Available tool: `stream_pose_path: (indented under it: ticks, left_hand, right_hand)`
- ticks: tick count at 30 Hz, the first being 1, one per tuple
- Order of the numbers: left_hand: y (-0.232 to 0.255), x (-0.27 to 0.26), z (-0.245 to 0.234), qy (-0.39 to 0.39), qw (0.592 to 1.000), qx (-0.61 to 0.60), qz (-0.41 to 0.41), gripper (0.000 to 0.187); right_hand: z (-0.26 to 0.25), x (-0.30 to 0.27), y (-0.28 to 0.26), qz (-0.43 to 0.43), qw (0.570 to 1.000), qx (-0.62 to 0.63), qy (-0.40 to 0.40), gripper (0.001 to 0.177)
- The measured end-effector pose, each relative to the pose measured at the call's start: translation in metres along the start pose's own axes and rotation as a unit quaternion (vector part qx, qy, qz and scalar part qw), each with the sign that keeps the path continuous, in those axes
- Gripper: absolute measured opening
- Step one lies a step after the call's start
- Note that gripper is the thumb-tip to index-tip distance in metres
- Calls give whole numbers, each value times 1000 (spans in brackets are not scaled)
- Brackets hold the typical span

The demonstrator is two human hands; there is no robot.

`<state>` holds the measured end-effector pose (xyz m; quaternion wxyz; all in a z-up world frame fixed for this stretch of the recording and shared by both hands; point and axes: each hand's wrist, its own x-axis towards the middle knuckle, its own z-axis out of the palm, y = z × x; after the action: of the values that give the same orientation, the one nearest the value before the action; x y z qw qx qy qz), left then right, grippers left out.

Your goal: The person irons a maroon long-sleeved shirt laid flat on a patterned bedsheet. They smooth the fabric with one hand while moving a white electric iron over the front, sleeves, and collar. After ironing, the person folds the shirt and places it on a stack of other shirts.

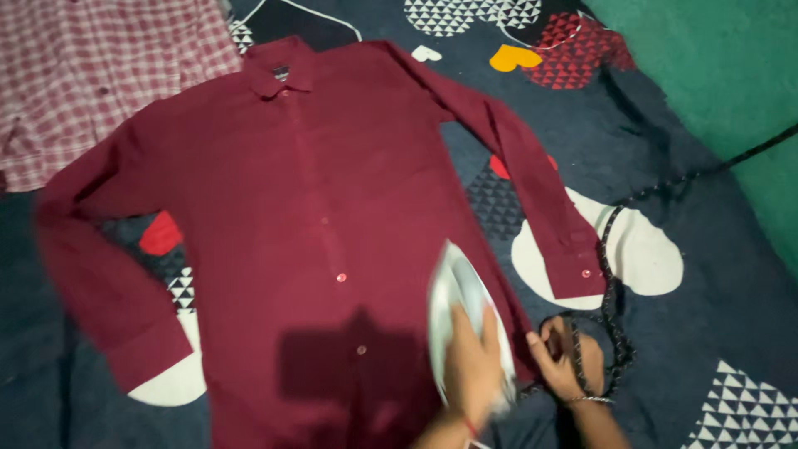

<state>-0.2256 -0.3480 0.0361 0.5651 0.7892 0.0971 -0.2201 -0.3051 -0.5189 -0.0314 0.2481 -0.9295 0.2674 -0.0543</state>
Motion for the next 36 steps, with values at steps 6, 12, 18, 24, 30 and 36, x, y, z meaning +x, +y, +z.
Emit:
stream_pose_path:
  ticks: [6,12,18,24,30,36]
  left_hand:
    - [-20,-41,-2,14,999,-37,1,50]
    - [17,76,-54,74,996,50,-4,59]
    - [-13,15,-78,24,998,-2,-60,58]
    - [-42,-31,-62,63,997,8,-40,58]
    - [6,103,-104,115,993,-12,-17,63]
    - [2,93,-104,80,997,7,2,58]
  right_hand:
    - [-2,-16,40,-59,997,-36,-38,32]
    - [-59,-48,101,-562,772,-296,-16,34]
    - [-130,34,12,-335,840,-414,100,16]
    - [-27,62,-173,-345,897,-165,221,35]
    - [54,-14,-179,-207,967,90,121,14]
    - [82,-38,-114,-189,977,23,97,17]
